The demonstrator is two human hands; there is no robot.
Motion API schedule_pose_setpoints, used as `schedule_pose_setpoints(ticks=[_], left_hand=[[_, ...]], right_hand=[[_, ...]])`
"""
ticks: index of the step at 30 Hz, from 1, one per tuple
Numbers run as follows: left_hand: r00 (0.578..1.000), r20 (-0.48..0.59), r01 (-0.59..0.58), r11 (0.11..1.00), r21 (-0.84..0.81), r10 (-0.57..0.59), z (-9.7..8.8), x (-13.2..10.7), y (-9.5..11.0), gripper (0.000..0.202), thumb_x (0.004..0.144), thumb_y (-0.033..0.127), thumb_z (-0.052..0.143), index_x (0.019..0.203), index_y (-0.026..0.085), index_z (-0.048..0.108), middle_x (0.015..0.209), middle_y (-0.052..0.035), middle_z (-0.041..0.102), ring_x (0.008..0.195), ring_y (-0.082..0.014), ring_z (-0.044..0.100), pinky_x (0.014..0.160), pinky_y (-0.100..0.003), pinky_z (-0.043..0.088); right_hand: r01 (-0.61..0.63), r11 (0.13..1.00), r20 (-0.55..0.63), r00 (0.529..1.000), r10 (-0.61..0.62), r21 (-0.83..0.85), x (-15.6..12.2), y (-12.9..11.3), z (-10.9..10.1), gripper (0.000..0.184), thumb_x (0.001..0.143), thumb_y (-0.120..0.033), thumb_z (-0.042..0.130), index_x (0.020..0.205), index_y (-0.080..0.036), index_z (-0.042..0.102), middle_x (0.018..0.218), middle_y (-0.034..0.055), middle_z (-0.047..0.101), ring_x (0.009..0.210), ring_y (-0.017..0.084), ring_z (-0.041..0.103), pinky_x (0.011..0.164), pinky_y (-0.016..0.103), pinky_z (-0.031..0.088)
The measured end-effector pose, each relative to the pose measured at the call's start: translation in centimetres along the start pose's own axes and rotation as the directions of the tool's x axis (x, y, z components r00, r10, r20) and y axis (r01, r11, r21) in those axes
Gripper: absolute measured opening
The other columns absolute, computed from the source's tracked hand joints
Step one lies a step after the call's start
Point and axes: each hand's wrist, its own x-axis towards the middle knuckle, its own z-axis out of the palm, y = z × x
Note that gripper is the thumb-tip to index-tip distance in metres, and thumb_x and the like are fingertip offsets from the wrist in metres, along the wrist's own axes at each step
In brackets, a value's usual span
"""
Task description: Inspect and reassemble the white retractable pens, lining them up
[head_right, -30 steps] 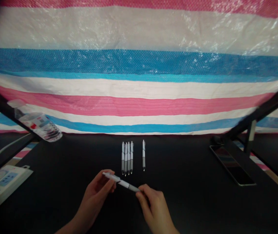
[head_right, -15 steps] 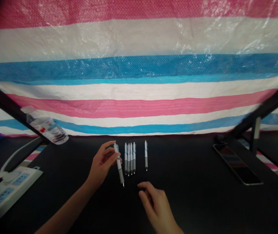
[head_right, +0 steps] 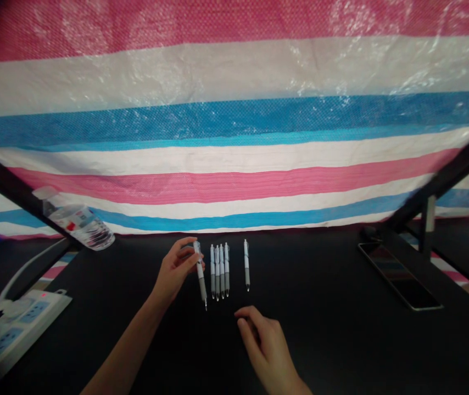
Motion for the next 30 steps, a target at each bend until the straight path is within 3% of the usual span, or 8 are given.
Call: schedule_pose_setpoints(ticks=[4,8,14,19,25,30], left_hand=[[0.999,0.003,0.033,0.999,-0.025,-0.033,-0.4,0.5,-0.6,0.056,0.075,0.029,0.077,0.122,0.022,0.048,0.081,0.0031,0.064,0.067,-0.0163,0.068,0.066,-0.034,0.060],[0.999,0.008,0.034,0.999,-0.004,-0.034,-0.5,0.9,-1.6,0.050,0.072,0.029,0.078,0.114,0.020,0.053,0.080,0.0021,0.065,0.067,-0.0166,0.068,0.064,-0.031,0.060],[0.998,0.042,0.047,0.999,-0.010,-0.047,-0.6,1.1,-2.5,0.050,0.073,0.030,0.077,0.116,0.021,0.051,0.081,0.0024,0.064,0.071,-0.0179,0.069,0.065,-0.032,0.061],[0.999,0.037,0.026,0.998,0.054,-0.028,-1.3,1.5,-3.1,0.046,0.074,0.030,0.075,0.113,0.021,0.053,0.081,0.0021,0.065,0.068,-0.0171,0.069,0.064,-0.032,0.061],[0.998,0.037,-0.056,0.969,0.239,0.049,-1.8,1.9,-3.5,0.054,0.078,0.034,0.071,0.126,0.021,0.051,0.082,-0.0002,0.067,0.071,-0.0194,0.069,0.055,-0.028,0.059],[0.992,0.042,-0.129,0.927,0.353,0.122,-2.1,2.0,-3.7,0.050,0.081,0.030,0.068,0.128,0.020,0.055,0.097,-0.0048,0.069,0.063,-0.0152,0.067,0.054,-0.028,0.060]], right_hand=[[0.020,1.000,-0.013,1.000,-0.020,-0.013,0.2,0.4,0.2,0.037,0.100,-0.045,0.040,0.108,-0.019,0.064,0.061,-0.0039,0.049,0.055,0.013,0.049,0.055,0.025,0.033],[0.019,1.000,-0.030,0.999,-0.019,-0.007,0.4,0.7,0.4,0.036,0.099,-0.046,0.041,0.106,-0.019,0.065,0.062,-0.0034,0.050,0.055,0.013,0.049,0.055,0.024,0.033],[-0.017,1.000,-0.069,0.997,0.017,0.000,0.5,1.2,0.6,0.038,0.099,-0.048,0.042,0.103,-0.018,0.066,0.061,-0.0029,0.050,0.055,0.013,0.048,0.053,0.024,0.033],[-0.036,0.999,-0.096,0.995,0.037,0.013,0.7,1.4,0.6,0.040,0.098,-0.049,0.042,0.099,-0.018,0.067,0.059,-0.0026,0.049,0.054,0.013,0.049,0.053,0.025,0.033],[-0.091,0.994,-0.115,0.989,0.098,0.063,1.1,1.4,0.8,0.042,0.096,-0.052,0.044,0.097,-0.017,0.067,0.056,-0.0033,0.048,0.052,0.013,0.047,0.051,0.025,0.032],[-0.110,0.992,-0.146,0.982,0.117,0.054,2.8,1.3,-0.6,0.041,0.096,-0.052,0.043,0.103,-0.016,0.062,0.058,-0.0023,0.053,0.056,0.016,0.053,0.054,0.026,0.036]])
